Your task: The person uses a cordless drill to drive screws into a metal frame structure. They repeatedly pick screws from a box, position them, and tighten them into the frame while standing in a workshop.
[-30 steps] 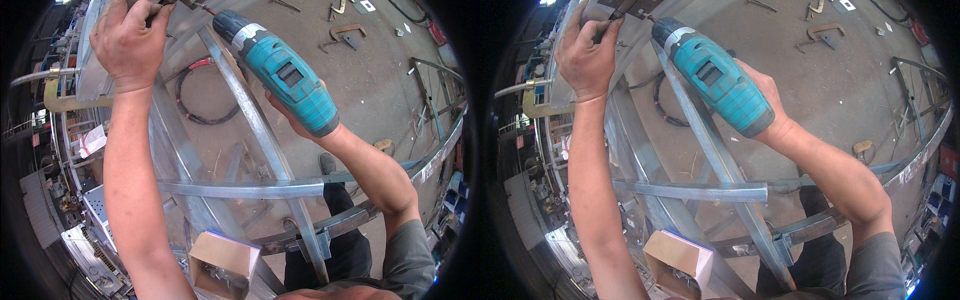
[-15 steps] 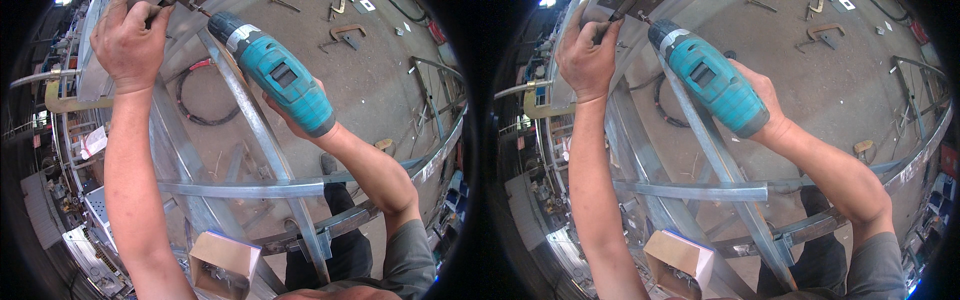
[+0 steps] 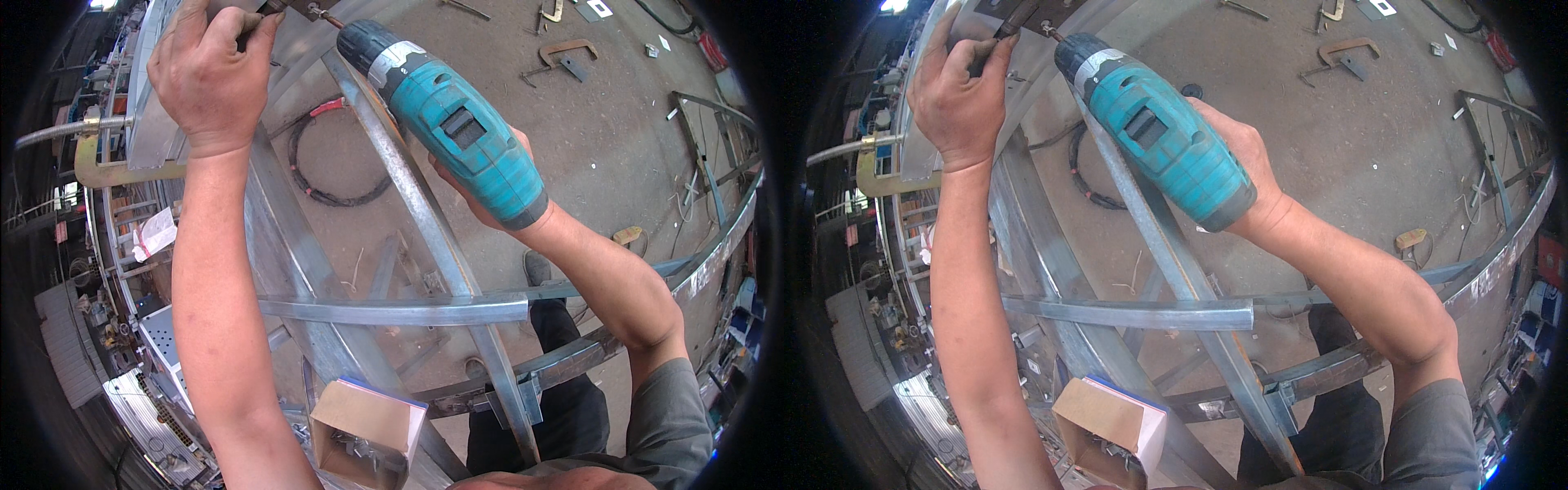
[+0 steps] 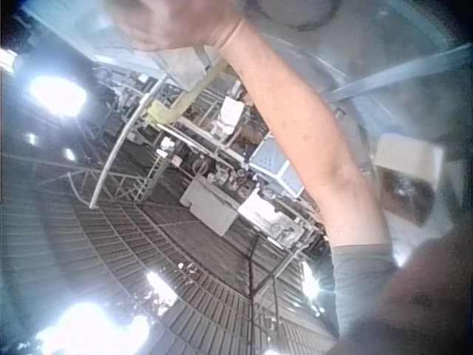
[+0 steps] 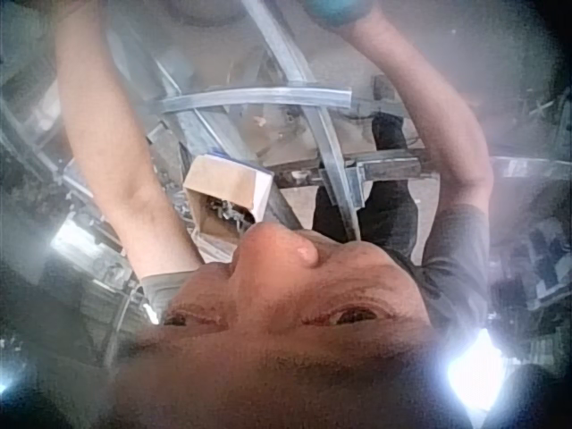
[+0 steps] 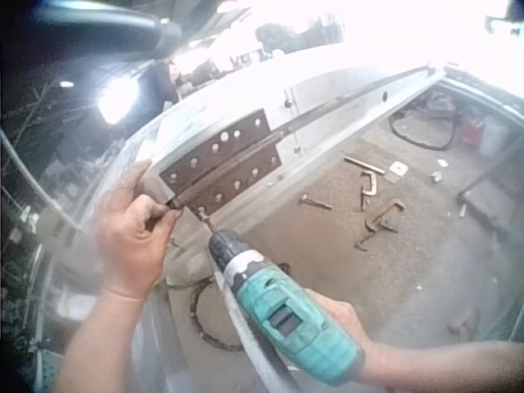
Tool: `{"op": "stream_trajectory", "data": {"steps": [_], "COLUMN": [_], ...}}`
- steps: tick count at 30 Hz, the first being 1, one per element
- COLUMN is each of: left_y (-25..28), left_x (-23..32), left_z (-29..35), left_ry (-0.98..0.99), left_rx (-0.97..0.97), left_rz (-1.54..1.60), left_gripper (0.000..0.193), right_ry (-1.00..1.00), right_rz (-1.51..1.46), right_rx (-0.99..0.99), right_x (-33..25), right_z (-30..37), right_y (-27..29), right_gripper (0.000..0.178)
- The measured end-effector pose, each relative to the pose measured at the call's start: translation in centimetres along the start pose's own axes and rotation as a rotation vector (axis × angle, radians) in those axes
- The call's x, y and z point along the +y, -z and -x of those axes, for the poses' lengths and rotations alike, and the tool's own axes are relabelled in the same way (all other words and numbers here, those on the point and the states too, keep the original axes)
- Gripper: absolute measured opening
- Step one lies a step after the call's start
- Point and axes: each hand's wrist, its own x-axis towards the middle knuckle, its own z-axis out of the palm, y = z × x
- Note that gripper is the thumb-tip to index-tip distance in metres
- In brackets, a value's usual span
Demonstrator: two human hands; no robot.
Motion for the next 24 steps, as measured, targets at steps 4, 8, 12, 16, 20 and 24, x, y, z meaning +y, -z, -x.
{"op": "stream_trajectory", "data": {"steps": [4,8,12,16,20,24], "left_y": [-0.2,1.1,1.1,0.3,1.2,1.2], "left_x": [-0.6,1.7,2.9,3.1,3.9,3.2], "left_z": [-0.1,1.5,0.2,-1.7,-0.5,0.3], "left_ry": [0.012,0.009,0.005,-0.005,0.24,0.1], "left_rx": [0.009,-0.058,-0.055,0.008,-0.103,-0.056], "left_rz": [0.111,-0.452,-0.44,0.025,-0.389,-0.344], "left_gripper": [0.022,0.023,0.023,0.023,0.023,0.023], "right_ry": [0.003,-0.015,-0.022,-0.09,-0.022,-0.028], "right_rz": [0.016,0.022,0.043,-0.029,0.028,0.013], "right_rx": [0.0,-0.003,-0.007,-0.017,-0.021,-0.019], "right_x": [0.0,-0.1,-0.1,-0.2,-0.2,-0.1], "right_z": [0.0,-0.1,-0.1,0.0,-0.2,-0.3], "right_y": [0.1,0.3,0.4,0.4,0.5,0.5], "right_gripper": [0.019,0.021,0.021,0.021,0.021,0.021]}}
